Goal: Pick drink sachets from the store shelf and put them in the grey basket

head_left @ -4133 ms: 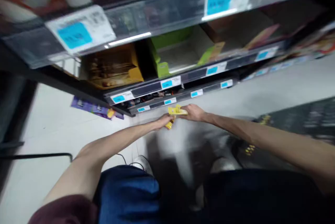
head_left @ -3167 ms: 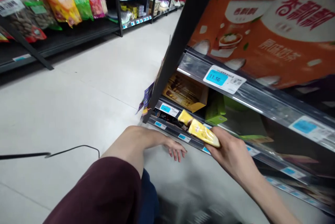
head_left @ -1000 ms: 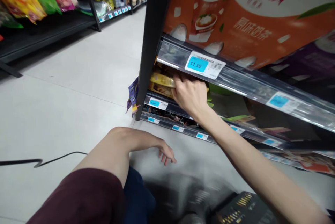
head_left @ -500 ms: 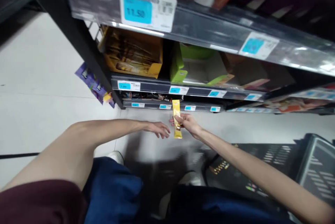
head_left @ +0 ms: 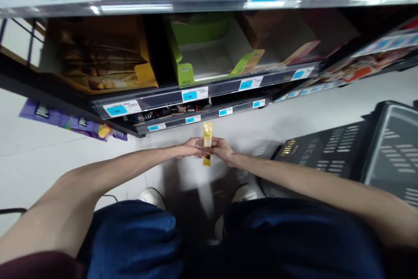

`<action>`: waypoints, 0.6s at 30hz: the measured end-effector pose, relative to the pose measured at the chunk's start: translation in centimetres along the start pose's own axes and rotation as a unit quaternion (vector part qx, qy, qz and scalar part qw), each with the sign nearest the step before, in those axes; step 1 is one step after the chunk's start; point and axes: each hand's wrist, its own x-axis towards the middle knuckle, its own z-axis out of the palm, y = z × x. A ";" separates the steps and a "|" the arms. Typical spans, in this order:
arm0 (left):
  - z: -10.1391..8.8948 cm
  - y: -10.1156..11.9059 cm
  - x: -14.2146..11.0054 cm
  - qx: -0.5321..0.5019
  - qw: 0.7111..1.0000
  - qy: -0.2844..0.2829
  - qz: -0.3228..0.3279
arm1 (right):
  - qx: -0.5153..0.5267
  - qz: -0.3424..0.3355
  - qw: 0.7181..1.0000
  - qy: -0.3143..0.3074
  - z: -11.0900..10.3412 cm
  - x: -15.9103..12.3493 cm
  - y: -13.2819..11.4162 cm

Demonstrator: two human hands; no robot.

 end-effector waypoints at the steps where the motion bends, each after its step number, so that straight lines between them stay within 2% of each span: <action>1: -0.1 -0.2 0.1 0.004 1.000 0.001 0.004 | 0.000 -0.001 1.000 0.005 -0.1 0.1 0.1; 6: -0.2 -0.8 0.1 0.015 0.999 -0.007 0.030 | 0.001 -0.001 1.000 0.022 -0.2 0.4 0.4; 10: 0.1 -0.1 0.0 0.002 0.999 0.000 0.048 | -0.013 -0.013 0.999 0.035 -0.1 0.8 0.5; 13: 0.1 0.3 0.1 -0.004 0.998 0.013 0.060 | -0.032 0.003 0.998 0.047 -0.6 1.2 0.4; 18: -0.1 -0.3 0.4 0.002 0.996 0.034 0.081 | -0.018 0.047 0.997 -0.060 -2.4 1.6 0.1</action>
